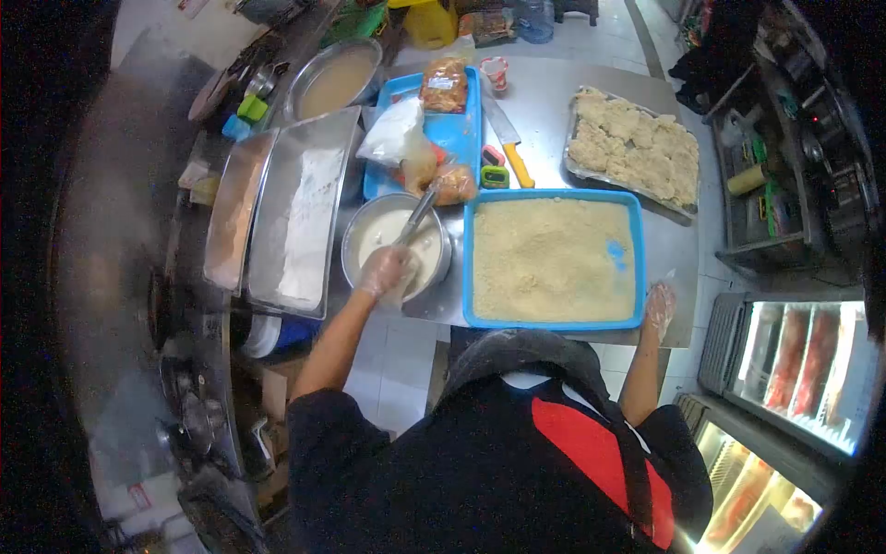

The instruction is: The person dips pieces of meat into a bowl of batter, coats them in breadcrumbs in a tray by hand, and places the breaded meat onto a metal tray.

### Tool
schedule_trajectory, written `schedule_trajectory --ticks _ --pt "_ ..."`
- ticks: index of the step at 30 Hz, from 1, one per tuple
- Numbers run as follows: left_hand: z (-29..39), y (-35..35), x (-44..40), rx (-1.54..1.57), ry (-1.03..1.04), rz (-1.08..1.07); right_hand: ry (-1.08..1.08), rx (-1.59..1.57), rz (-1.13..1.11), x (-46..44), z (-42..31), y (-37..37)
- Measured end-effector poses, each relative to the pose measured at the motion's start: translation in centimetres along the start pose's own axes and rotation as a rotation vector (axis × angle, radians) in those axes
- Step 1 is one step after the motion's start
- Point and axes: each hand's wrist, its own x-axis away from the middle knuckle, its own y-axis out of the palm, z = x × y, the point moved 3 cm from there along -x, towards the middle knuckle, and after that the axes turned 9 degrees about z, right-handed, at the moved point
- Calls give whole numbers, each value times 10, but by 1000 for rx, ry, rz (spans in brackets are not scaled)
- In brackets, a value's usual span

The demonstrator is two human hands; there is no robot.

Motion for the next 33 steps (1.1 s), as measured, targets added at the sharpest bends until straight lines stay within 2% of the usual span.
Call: schedule_trajectory --ticks 2,5,8,11,14,16,18,19,21,23,26,29,31,33 --pt "26 -11 -12 -99 -30 50 116 -180 44 -1 5 2" --pt "31 2 -27 -249 68 31 138 -237 -55 0 -3 -17" --pt "44 13 -39 -398 82 -95 64 -61 -89 -4 -4 -13" --pt "33 35 -44 -455 91 -107 -364 43 493 17 17 17" --pt "18 43 -43 -465 92 -91 -297 98 339 24 27 45" --pt "32 10 -33 -317 3 1 31 -399 204 19 14 14" --pt "19 7 -25 -183 -44 56 203 -445 -13 5 3 -4" --pt "-9 23 -22 -124 -44 69 204 -246 -153 -3 1 -2" --pt "-25 28 -18 -107 -60 66 301 -159 -247 -6 -7 -22" --pt "-21 15 -15 -190 -82 26 509 -386 -162 3 -35 -68" --pt "-14 3 -8 -180 -35 151 201 -200 -123 4 -20 -43" --pt "-4 5 -6 -162 -14 149 95 -29 -185 0 -33 -57" --pt "6 19 -12 -284 16 118 290 -205 -219 -5 -43 -72" --pt "21 28 -20 -384 18 87 360 -384 -162 -3 -35 -64"
